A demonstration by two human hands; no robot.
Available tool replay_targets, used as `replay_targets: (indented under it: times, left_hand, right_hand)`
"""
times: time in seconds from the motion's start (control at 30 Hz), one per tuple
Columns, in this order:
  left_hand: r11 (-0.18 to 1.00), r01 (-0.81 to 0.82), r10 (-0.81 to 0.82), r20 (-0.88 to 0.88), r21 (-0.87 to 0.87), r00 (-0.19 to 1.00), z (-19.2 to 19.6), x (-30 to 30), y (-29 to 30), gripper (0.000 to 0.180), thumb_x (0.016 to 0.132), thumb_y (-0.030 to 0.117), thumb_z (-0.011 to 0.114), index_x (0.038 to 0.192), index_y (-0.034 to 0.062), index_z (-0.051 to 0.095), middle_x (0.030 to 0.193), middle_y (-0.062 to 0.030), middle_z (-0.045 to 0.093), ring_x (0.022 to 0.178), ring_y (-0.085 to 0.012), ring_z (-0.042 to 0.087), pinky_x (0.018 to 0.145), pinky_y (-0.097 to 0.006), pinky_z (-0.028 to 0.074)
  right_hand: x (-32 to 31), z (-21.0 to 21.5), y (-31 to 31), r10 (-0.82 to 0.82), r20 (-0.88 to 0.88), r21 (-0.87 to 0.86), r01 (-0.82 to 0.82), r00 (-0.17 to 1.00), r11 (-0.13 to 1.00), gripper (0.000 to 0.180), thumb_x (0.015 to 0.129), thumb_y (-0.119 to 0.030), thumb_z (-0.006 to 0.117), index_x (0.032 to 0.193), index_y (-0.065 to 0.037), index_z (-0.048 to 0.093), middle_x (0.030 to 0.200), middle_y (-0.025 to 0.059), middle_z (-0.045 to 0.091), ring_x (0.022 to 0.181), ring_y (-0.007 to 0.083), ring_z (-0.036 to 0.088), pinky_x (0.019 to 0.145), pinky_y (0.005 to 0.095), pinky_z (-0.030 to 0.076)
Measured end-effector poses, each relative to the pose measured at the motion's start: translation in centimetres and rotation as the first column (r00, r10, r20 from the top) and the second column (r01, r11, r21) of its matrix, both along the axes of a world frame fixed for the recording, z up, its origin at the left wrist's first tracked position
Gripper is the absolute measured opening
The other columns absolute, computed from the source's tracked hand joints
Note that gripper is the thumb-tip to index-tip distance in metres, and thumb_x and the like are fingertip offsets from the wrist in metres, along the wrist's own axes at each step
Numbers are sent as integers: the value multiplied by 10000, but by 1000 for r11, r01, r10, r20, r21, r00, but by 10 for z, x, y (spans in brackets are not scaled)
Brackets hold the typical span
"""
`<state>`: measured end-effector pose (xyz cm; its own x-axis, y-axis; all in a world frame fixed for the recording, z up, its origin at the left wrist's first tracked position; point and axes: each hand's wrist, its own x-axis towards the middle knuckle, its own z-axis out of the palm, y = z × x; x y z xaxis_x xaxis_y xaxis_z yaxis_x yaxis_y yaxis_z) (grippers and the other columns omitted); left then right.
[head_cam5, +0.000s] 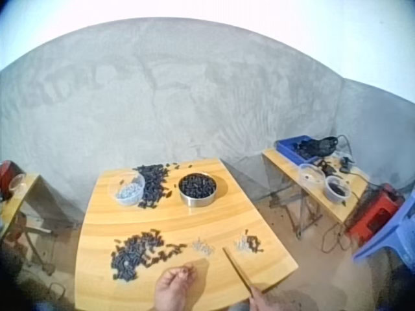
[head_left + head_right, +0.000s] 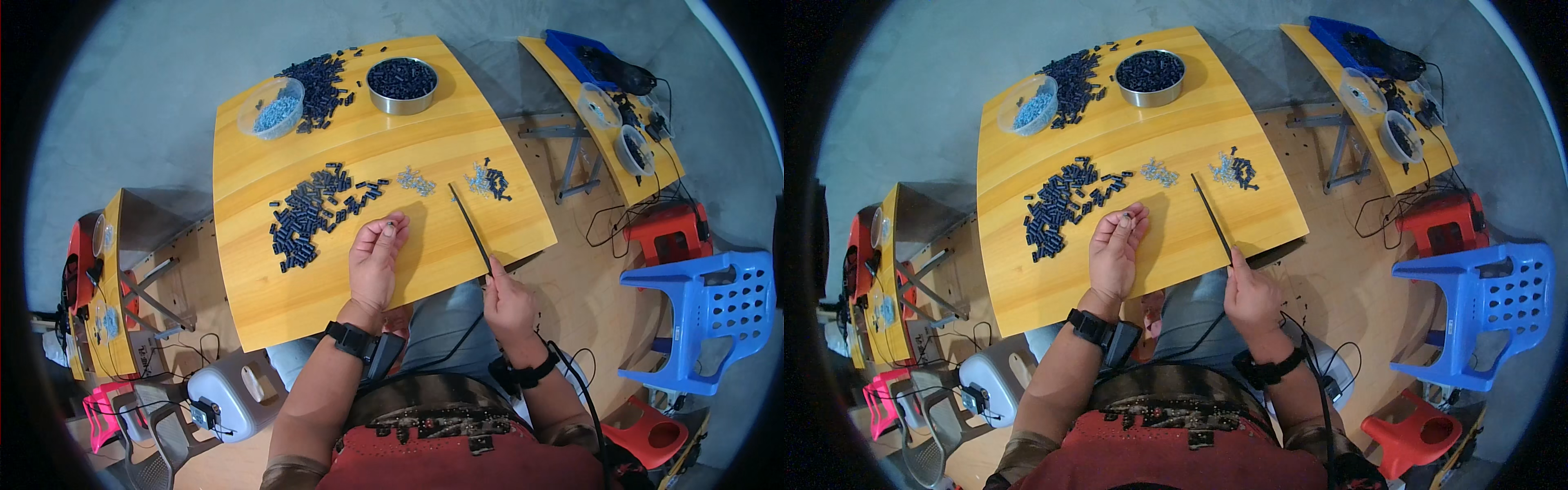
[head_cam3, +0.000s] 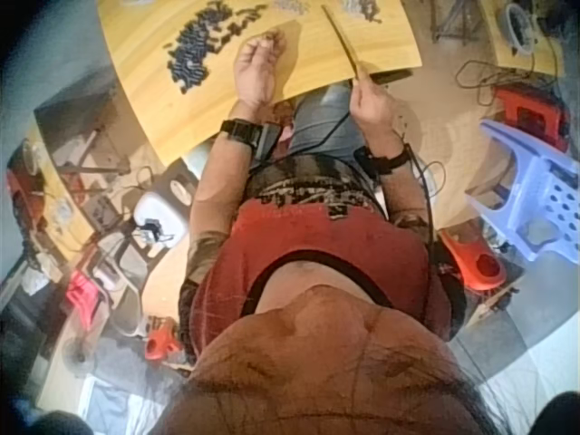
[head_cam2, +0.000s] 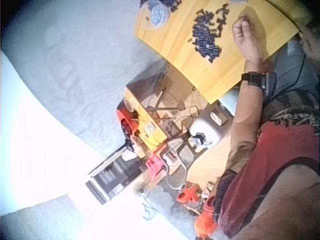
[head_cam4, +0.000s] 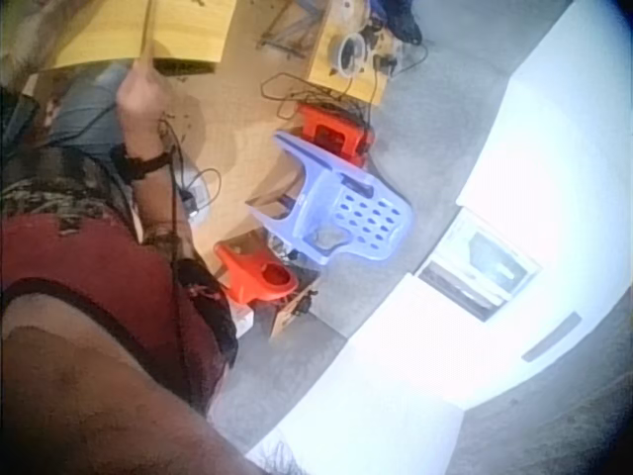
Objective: Manually assembling small black plastic tubes with metallic inserts on a wooden table.
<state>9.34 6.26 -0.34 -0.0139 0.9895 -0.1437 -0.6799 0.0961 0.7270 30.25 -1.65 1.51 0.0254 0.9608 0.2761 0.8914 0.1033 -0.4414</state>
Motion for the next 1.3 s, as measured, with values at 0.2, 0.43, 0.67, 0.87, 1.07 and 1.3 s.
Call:
replay_targets:
  times: [0.2,0.43,0.67,0.87,1.07,1.3]
  left_hand:
    - [1000,8,-8,18,27,1000,-3,1,0,101,927,106,526,997,40,555,1144,-107,583,1080,-212,546,965,-342,426]
    - [999,12,-12,8,36,1000,-4,0,1,125,929,118,528,1022,39,555,1141,-93,586,1085,-205,545,971,-344,418]
    - [1000,6,-6,2,6,1000,1,1,1,86,929,93,513,981,36,551,1152,-119,578,1086,-225,546,976,-348,425]
    - [1000,6,-6,1,12,1000,1,1,0,86,930,93,511,980,37,553,1143,-118,583,1084,-224,547,976,-351,424]
    - [1000,12,-12,-6,14,1000,2,0,0,88,929,95,516,982,38,556,1141,-115,584,1079,-222,548,968,-350,425]
    - [1000,19,-20,4,8,1000,2,0,1,80,926,102,523,971,44,555,1143,-112,582,1077,-221,547,968,-350,423]
  right_hand:
    - [-1,1,-2,37,74,-22,-35,997,999,362,828,-109,556,1172,3,562,630,163,577,543,315,569,512,408,443]
    - [0,-3,-1,35,45,6,-35,998,999,363,832,-114,556,1177,0,558,636,162,578,542,312,569,520,409,450]
    - [6,5,10,-55,-89,10,56,994,998,352,863,-125,521,1199,-24,540,694,181,595,615,347,584,556,427,462]
    - [10,5,19,-101,20,-55,102,995,993,359,867,-164,505,1200,-36,544,685,164,603,610,342,593,553,427,470]
    - [4,5,15,-64,112,-74,72,992,995,362,854,-183,514,1184,-45,564,641,144,594,575,331,589,534,430,464]
    - [0,8,11,-28,24,-7,28,999,1000,370,839,-151,542,1187,-26,557,646,149,593,579,328,587,547,427,466]
